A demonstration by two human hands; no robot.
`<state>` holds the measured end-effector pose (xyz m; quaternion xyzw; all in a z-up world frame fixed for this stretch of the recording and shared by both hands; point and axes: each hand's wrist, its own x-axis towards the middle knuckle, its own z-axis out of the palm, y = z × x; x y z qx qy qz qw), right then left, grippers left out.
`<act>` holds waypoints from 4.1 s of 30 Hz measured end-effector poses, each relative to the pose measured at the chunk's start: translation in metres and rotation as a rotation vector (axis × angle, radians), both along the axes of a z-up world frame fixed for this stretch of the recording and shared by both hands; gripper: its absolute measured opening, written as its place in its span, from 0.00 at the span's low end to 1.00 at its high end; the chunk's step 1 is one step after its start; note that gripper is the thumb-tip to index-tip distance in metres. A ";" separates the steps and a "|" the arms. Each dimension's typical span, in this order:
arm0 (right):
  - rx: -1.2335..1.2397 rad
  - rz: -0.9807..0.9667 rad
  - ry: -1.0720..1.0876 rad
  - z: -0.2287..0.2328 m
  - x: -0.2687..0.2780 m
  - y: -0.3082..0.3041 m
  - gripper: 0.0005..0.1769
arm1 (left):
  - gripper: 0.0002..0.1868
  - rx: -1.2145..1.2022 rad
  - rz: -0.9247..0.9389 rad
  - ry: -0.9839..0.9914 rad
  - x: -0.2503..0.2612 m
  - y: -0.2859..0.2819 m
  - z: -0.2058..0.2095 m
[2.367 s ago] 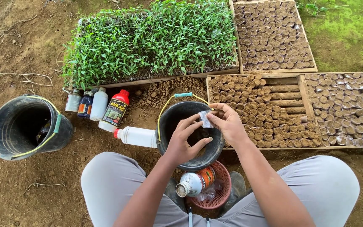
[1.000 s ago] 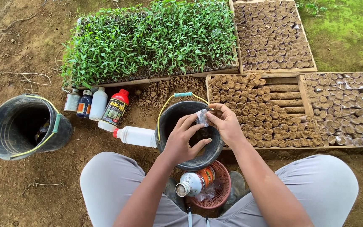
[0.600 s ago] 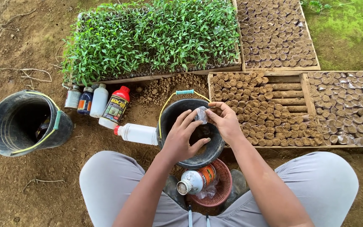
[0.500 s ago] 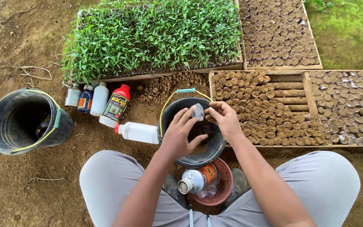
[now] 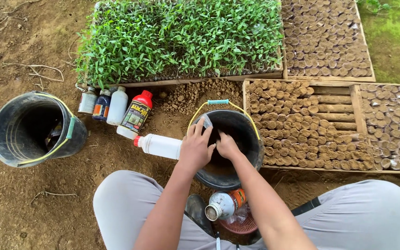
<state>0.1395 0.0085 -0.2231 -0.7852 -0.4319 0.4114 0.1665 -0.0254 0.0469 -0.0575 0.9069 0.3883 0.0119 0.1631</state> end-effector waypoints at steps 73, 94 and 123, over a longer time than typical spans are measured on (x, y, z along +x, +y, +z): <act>0.458 0.297 -0.745 -0.024 -0.037 -0.050 0.16 | 0.31 -0.095 -0.080 0.123 -0.004 -0.008 -0.037; -0.058 0.091 0.143 0.003 -0.014 -0.083 0.13 | 0.31 -0.032 -0.170 0.296 0.003 -0.029 -0.071; 0.857 -1.010 1.020 0.098 -0.031 -0.048 0.33 | 0.28 0.019 -0.273 0.276 0.017 -0.061 -0.075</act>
